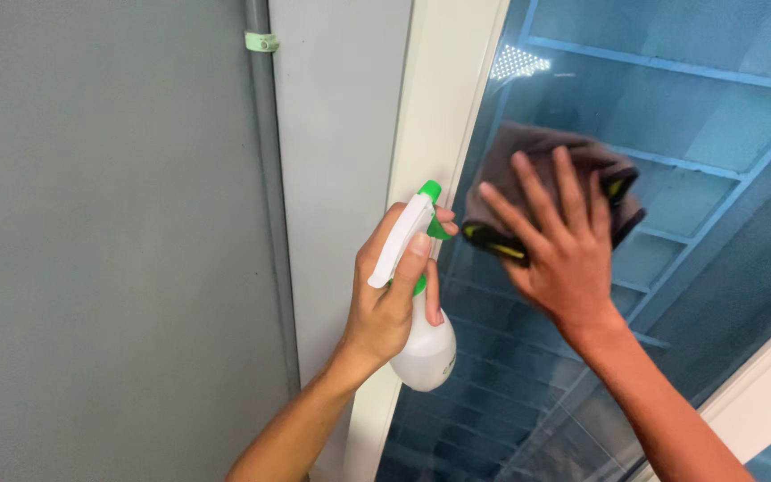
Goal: The person sprays a cleaning solution onto a glass window and wipes the surface with a cloth. They repeatedly spray and wipe different sections of the window to remove dirt and streaks.
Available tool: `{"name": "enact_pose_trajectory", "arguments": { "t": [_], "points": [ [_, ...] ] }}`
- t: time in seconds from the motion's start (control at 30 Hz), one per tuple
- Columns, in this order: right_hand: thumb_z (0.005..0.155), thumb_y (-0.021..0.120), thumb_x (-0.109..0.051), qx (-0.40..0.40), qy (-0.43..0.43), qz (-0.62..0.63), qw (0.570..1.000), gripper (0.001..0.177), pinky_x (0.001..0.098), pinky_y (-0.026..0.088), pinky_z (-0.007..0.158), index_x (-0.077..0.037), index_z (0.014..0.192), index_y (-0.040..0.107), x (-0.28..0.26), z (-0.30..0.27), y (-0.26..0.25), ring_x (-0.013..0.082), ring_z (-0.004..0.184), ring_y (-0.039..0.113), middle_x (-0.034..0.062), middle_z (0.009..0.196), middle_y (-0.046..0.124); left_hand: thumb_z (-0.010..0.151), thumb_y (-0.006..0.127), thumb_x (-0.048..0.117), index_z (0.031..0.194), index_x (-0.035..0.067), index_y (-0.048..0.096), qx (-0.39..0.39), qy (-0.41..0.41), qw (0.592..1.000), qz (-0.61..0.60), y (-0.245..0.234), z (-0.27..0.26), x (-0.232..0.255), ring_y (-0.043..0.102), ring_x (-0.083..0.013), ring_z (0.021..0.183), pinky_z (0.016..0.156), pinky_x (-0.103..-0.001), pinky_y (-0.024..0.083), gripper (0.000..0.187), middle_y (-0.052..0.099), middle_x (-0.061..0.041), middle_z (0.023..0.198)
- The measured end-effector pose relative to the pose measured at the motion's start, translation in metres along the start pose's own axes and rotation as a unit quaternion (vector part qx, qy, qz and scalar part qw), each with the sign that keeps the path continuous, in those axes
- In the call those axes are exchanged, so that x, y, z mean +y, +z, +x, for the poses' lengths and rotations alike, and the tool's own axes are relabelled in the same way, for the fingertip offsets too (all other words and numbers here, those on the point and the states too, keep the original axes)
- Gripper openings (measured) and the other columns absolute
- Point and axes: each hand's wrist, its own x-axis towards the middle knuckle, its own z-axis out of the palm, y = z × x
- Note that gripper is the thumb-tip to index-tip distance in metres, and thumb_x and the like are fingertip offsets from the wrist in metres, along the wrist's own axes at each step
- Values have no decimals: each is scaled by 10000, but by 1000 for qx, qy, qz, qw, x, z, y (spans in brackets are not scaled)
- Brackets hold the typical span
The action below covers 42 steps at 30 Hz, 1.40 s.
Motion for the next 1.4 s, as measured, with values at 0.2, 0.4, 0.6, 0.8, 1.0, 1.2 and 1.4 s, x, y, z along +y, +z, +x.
{"name": "enact_pose_trajectory", "arguments": {
  "t": [0.2,0.4,0.6,0.8,1.0,1.2,1.4],
  "points": [
    [1053,694,-294,70,119,-53,989,592,696,167,1282,-233,1630,579,57,5,-37,478,1601,209,128,1752,337,1100,451,331,1287,-64,560,-13,-15,1000,14,8,3,-4,571,-109,480,495,-239,483,450,661,-172,1160],
    [1109,562,-200,129,191,-50,972,512,598,321,1180,-57,1593,474,114,-30,-44,465,1483,368,256,1684,315,1105,459,302,1336,-79,538,-11,-4,1000,-19,20,9,-10,560,-119,490,498,-248,462,453,644,-190,1170],
    [1083,548,-171,165,256,32,952,563,543,386,1128,-34,1614,420,139,4,-34,472,1351,466,268,1563,445,1102,454,288,1318,-83,540,-18,-11,1000,-17,29,8,-10,558,-122,485,489,-247,456,437,633,-195,1179],
    [946,730,-207,86,63,-26,994,697,677,151,1261,-178,1622,561,81,35,-42,504,1557,244,182,1704,380,1108,446,288,1307,-82,556,-16,-9,1000,-2,36,10,-11,573,-121,484,506,-241,458,434,647,-188,1175],
    [936,742,-209,62,64,-3,996,696,679,127,1321,-258,1607,565,81,3,-51,449,1632,211,113,1746,353,1096,444,304,1338,-69,540,-29,-3,999,-29,55,16,-19,561,-113,490,491,-242,472,454,633,-175,1161],
    [994,609,-127,119,186,-58,974,659,658,78,1316,-158,1639,477,134,-12,-70,474,1620,111,150,1777,235,1101,434,311,1316,-70,554,-52,-6,999,-9,71,20,-24,582,-118,488,508,-241,455,454,656,-179,1169],
    [1043,600,-182,161,225,-101,956,641,635,64,1313,-177,1670,470,154,30,-67,462,1601,81,138,1776,214,1088,440,299,1322,-82,543,-46,-13,998,-44,76,25,-27,556,-118,483,487,-262,496,459,651,-200,1163]
  ]
}}
